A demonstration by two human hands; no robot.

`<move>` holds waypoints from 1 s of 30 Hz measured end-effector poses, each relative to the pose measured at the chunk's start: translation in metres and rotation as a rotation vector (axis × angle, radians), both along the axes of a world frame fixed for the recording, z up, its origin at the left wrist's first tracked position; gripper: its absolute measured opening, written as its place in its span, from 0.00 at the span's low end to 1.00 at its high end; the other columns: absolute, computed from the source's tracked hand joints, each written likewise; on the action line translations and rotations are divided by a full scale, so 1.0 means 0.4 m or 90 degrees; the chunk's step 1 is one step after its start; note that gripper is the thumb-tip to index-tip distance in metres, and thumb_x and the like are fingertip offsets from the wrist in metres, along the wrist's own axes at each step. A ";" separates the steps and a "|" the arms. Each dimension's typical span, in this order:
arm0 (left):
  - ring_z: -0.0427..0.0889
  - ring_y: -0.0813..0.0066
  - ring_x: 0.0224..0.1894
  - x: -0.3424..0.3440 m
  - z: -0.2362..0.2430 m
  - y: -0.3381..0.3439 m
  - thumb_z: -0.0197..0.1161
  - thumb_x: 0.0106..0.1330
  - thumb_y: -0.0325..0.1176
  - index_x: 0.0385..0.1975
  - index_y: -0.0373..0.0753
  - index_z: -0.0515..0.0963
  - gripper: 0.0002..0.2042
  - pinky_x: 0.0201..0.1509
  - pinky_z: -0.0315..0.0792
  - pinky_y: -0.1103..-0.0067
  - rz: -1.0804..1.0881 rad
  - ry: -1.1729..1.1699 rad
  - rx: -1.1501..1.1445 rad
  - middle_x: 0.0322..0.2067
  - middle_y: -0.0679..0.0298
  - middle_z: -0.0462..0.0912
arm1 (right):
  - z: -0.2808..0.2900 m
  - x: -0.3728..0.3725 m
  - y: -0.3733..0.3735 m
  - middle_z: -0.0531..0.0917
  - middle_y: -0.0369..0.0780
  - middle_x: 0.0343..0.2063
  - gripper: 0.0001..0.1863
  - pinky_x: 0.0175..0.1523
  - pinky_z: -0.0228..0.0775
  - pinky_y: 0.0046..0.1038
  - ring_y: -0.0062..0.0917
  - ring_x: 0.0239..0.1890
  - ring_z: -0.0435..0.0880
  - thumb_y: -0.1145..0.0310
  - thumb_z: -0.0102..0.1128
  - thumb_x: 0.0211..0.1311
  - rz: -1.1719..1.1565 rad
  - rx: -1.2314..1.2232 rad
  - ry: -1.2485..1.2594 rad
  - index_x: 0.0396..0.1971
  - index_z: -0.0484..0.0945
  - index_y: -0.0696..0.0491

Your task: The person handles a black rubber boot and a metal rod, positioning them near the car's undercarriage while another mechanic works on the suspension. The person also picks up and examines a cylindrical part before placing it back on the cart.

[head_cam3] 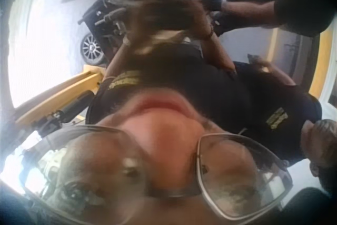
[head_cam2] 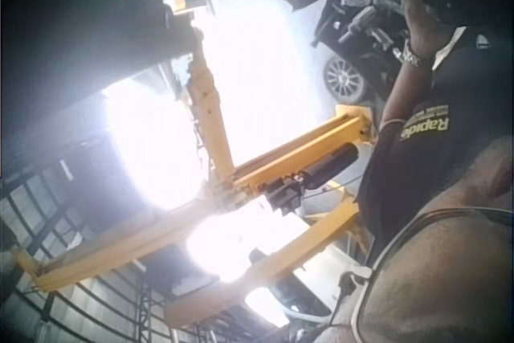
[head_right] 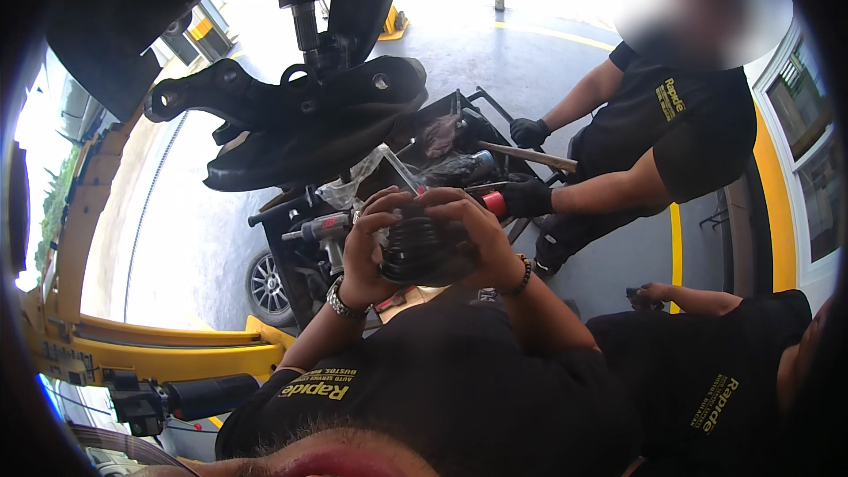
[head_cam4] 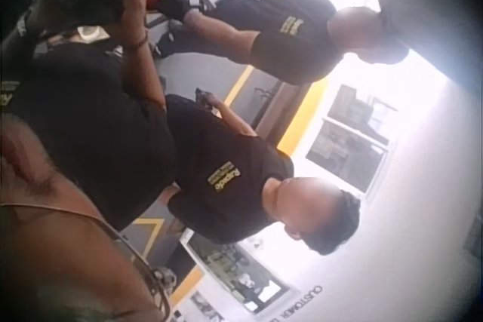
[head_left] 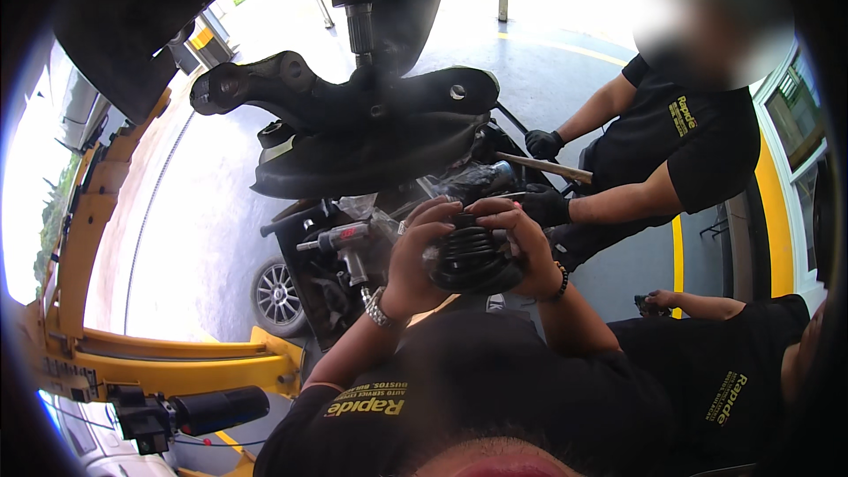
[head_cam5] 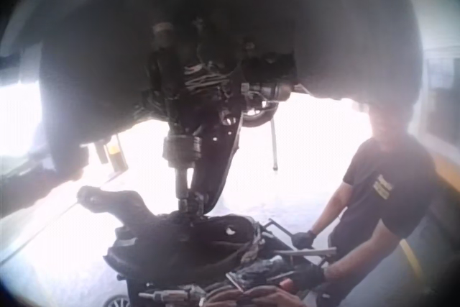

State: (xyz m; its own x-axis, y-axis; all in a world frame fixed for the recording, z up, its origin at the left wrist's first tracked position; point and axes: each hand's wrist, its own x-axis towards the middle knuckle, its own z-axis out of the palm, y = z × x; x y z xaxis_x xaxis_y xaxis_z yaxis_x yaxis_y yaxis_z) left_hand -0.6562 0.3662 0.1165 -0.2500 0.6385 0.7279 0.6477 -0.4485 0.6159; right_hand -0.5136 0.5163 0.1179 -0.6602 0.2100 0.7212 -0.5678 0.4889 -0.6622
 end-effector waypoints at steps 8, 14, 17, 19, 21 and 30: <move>0.78 0.66 0.47 0.059 -0.041 0.002 0.75 0.48 0.25 0.50 0.35 0.74 0.27 0.55 0.72 0.71 -0.035 -0.252 -0.055 0.46 0.57 0.81 | -0.031 0.028 0.006 0.82 0.39 0.45 0.30 0.55 0.72 0.25 0.19 0.47 0.82 0.71 0.75 0.52 0.106 -0.230 -0.113 0.54 0.72 0.57; 0.81 0.74 0.51 0.064 -0.036 -0.019 0.72 0.55 0.33 0.56 0.32 0.71 0.28 0.58 0.73 0.77 -0.164 -0.441 -0.164 0.49 0.59 0.81 | -0.041 0.027 0.023 0.81 0.37 0.46 0.27 0.59 0.69 0.23 0.18 0.51 0.79 0.75 0.72 0.50 0.293 -0.408 -0.174 0.52 0.73 0.59; 0.82 0.74 0.50 0.061 -0.039 -0.024 0.73 0.53 0.34 0.57 0.32 0.71 0.30 0.57 0.74 0.78 -0.238 -0.543 -0.171 0.48 0.60 0.82 | -0.053 0.009 0.019 0.80 0.36 0.45 0.27 0.58 0.68 0.22 0.18 0.51 0.78 0.77 0.69 0.46 0.351 -0.469 -0.220 0.50 0.72 0.57; 0.81 0.76 0.50 0.056 -0.045 -0.028 0.71 0.53 0.33 0.56 0.30 0.71 0.30 0.57 0.73 0.79 -0.234 -0.577 -0.164 0.46 0.62 0.83 | -0.054 -0.003 0.013 0.80 0.36 0.45 0.28 0.58 0.68 0.22 0.17 0.51 0.78 0.78 0.69 0.45 0.390 -0.518 -0.229 0.49 0.71 0.56; 0.81 0.77 0.49 0.045 -0.049 -0.035 0.74 0.49 0.31 0.56 0.30 0.71 0.32 0.56 0.73 0.79 -0.241 -0.637 -0.171 0.46 0.63 0.83 | -0.043 -0.009 0.009 0.79 0.37 0.46 0.30 0.58 0.68 0.23 0.17 0.52 0.77 0.77 0.70 0.44 0.394 -0.511 -0.265 0.51 0.68 0.56; 0.78 0.62 0.49 -0.019 0.074 -0.170 0.86 0.35 0.42 0.58 0.35 0.72 0.45 0.58 0.69 0.70 -0.406 -0.051 -0.283 0.50 0.57 0.77 | 0.069 0.034 -0.011 0.78 0.45 0.49 0.44 0.61 0.67 0.31 0.31 0.55 0.77 0.51 0.81 0.44 0.487 0.022 -0.244 0.55 0.66 0.60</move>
